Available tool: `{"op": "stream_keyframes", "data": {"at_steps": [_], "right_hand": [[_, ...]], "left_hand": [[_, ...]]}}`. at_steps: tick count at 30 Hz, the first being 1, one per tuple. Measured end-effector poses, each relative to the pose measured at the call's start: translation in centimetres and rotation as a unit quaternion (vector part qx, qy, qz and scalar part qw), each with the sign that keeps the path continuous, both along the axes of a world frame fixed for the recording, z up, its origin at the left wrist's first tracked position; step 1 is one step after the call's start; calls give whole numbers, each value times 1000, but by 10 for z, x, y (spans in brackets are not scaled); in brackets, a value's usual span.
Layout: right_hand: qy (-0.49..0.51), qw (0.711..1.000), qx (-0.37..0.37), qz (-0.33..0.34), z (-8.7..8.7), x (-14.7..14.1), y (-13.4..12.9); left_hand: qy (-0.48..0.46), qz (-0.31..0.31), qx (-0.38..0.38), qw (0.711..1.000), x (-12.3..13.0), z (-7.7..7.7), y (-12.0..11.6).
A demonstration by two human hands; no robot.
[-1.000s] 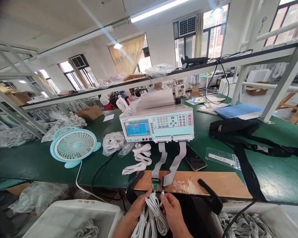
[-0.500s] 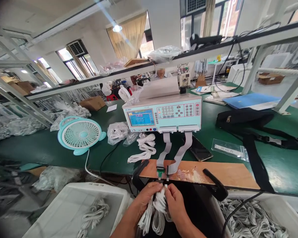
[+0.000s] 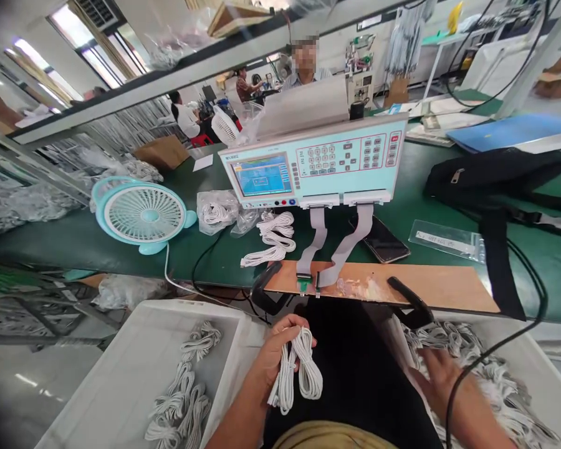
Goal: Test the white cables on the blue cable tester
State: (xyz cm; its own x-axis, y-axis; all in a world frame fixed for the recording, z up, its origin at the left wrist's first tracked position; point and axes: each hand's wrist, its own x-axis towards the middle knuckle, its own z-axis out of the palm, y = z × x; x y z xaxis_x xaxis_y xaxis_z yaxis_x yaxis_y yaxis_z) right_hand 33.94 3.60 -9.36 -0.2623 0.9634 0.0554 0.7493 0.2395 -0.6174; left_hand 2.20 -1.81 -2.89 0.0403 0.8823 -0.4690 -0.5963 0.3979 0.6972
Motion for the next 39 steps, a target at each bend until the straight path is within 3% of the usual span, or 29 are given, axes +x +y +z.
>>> {"op": "stream_keyframes", "data": {"at_steps": [2, 4, 5, 7, 9, 11, 13, 16, 19, 22, 25, 28, 32, 35, 39], "right_hand": [[112, 982, -132, 74, 16, -29, -11], [237, 925, -247, 163, 36, -73, -21], [291, 897, -263, 204, 45, -94, -25], [359, 875, -242, 217, 54, -123, -28], [381, 877, -207, 206, 54, -131, -28], [358, 892, -179, 211, 50, -126, -24], [304, 913, -136, 234, 46, -116, -19], [225, 933, -69, 272, 48, -106, -13], [197, 932, -53, 301, 52, -107, -14], [215, 935, -117, 258, 53, -115, -17], [248, 918, -202, 234, 50, -124, -14], [250, 914, -198, 251, 51, -133, -3], [271, 931, -145, 199, 56, -146, 11], [307, 936, -126, 120, 55, -159, 17], [347, 922, -156, 75, 55, -173, 21]], "left_hand": [[26, 2, 41, 999, 15, 3, 4], [104, -10, 120, 987, 29, 10, 7], [159, -25, 165, 973, 34, 16, 7], [265, -54, 232, 934, 39, 27, 5], [338, -58, 249, 906, 37, 35, 1], [366, -28, 215, 905, 32, 35, -4], [353, -7, 135, 926, 26, 28, -8], [279, -39, 21, 959, 23, 12, -12], [235, -84, -4, 968, 25, 4, -13], [273, -93, -5, 958, 28, 6, -10], [324, -91, 25, 941, 28, 11, -3], [346, -73, 48, 934, 27, 17, 5], [365, 59, 47, 928, 28, 18, 16], [286, 126, 21, 949, 25, 8, 23], [66, 105, -9, 992, 11, -13, 26]]}}
